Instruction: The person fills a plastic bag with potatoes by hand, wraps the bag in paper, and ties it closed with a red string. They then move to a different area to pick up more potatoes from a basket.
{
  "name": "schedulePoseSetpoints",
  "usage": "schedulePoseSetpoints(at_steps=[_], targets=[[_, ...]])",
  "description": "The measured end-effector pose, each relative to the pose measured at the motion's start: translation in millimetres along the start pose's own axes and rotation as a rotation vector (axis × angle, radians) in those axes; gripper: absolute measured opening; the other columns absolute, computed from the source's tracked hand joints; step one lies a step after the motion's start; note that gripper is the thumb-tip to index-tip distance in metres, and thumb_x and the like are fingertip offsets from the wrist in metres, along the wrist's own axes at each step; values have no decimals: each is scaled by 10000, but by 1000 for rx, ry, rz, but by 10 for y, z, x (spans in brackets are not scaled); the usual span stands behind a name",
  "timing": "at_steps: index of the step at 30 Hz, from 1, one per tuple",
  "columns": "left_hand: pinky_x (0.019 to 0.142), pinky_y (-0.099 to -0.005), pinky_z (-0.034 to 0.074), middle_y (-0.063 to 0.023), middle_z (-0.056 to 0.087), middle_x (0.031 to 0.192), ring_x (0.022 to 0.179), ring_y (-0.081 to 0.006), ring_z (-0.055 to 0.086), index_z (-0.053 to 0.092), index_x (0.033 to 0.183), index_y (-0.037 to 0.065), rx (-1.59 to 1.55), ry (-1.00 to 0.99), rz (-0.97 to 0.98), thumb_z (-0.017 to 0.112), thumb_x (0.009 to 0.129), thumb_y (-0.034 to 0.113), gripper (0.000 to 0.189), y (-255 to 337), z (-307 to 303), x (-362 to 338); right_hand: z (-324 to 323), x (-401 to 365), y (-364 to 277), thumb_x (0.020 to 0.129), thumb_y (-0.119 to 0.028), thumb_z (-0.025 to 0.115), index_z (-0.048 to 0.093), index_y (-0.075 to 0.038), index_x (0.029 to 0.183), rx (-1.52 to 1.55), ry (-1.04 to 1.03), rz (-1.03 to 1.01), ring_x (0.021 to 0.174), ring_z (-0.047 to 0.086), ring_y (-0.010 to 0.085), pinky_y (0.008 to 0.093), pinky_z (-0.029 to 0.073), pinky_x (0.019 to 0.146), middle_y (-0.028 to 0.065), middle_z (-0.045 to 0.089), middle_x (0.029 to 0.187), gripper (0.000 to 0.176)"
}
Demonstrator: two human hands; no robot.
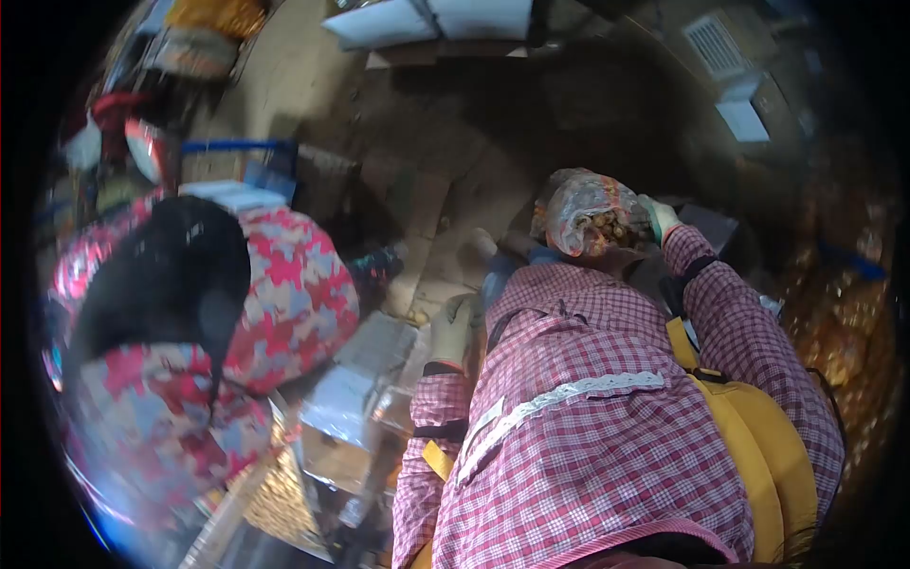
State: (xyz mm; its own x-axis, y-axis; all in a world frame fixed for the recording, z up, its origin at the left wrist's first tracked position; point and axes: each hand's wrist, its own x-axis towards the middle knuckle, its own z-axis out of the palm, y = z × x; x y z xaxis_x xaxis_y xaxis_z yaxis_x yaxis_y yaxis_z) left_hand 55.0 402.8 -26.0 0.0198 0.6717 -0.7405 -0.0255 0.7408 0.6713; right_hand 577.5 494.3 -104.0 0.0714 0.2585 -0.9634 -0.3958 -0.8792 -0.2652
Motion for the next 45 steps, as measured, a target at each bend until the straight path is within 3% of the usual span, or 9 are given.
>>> schedulePoseSetpoints(at_steps=[5, 9, 18, 21, 22, 24, 31, 36, 45], targets=[[619, -257, 510, -95, 642, 878, 706, -133, 610, 610, 1071, -17, 71, -177, -74, 569, 950, 151, 211, 865, 131, 516, 12, -278, 569, 887, -432, 593, 644, -50, 994, 148, 178, -115, 651, 626, 304, 428, 527, 603, 130, 674, 882, 400], [643, -252, 514, -86, 654, 887, 729, -137, 620, 619, 1077, -12, 177, -293, -65, 591, 942, 188, 243, 1275, 432, 908, -1, -288, 860, 866, -430, 618, 642, -59, 959, 290, 61, 133, 607, 604, 275, 401, 514, 559, 112, 662, 812, 383], [643, -264, 491, -64, 688, 869, 716, -118, 614, 655, 1060, -11, 862, -604, -28, 585, 922, 236, 291, 1928, 1790, 1557, 352, -136, 1204, 928, -293, 590, 645, -98, 1064, 755, 115, -108, 662, 655, 208, 340, 538, 563, 81, 691, 873, 244], [593, -260, 486, -44, 653, 793, 648, -109, 582, 654, 1035, -9, 941, -639, -43, 594, 916, 242, 284, 1881, 2130, 1922, 143, 1273, 2096, 914, -297, 630, 670, -66, 1068, 1139, 55, -248, 796, 649, 205, 316, 525, 672, 58, 688, 959, 281], [593, -260, 486, -44, 653, 793, 648, -109, 582, 654, 1035, -9, 979, -648, -41, 594, 916, 242, 284, 1876, 2230, 2030, 30, 2242, 2801, 938, -252, 587, 640, -41, 1149, 482, 110, -513, 891, 628, 192, 293, 512, 762, 72, 665, 1074, 302], [570, -265, 476, -35, 638, 775, 647, -107, 577, 658, 997, 17, 1075, -636, -99, 576, 891, 247, 267, 1919, 2487, 2265, 204, 1594, 2341, 941, -244, 580, 637, -37, 1153, 917, 147, -310, 897, 629, 194, 295, 513, 766, 74, 664, 1078, 302], [619, -313, 506, -90, 680, 807, 688, -163, 634, 659, 1022, -28, 1471, -654, 136, 629, 866, 280, 346, 1790, 3024, 3707, 377, 1023, 2117, 953, -220, 555, 624, -23, 1167, 1093, 294, -263, 921, 631, 200, 301, 517, 780, 84, 659, 1094, 299], [831, -385, 505, -213, 686, 1008, 977, -328, 658, 667, 1077, -6, 1844, -623, 416, 644, 808, 408, 495, 1571, 3535, 4824, 459, 910, 2104, 961, -202, 536, 615, -12, 1177, 1108, 452, -239, 938, 632, 205, 305, 520, 790, 91, 656, 1105, 298], [987, -440, 436, -236, 607, 1210, 1142, -380, 572, 599, 1230, 45, 2171, -787, 270, 580, 830, 516, 617, 944, 4701, 5933, 413, 622, 1982, 976, -170, 504, 599, 6, 1195, 819, 742, -194, 968, 634, 213, 313, 525, 808, 104, 650, 1125, 297]])
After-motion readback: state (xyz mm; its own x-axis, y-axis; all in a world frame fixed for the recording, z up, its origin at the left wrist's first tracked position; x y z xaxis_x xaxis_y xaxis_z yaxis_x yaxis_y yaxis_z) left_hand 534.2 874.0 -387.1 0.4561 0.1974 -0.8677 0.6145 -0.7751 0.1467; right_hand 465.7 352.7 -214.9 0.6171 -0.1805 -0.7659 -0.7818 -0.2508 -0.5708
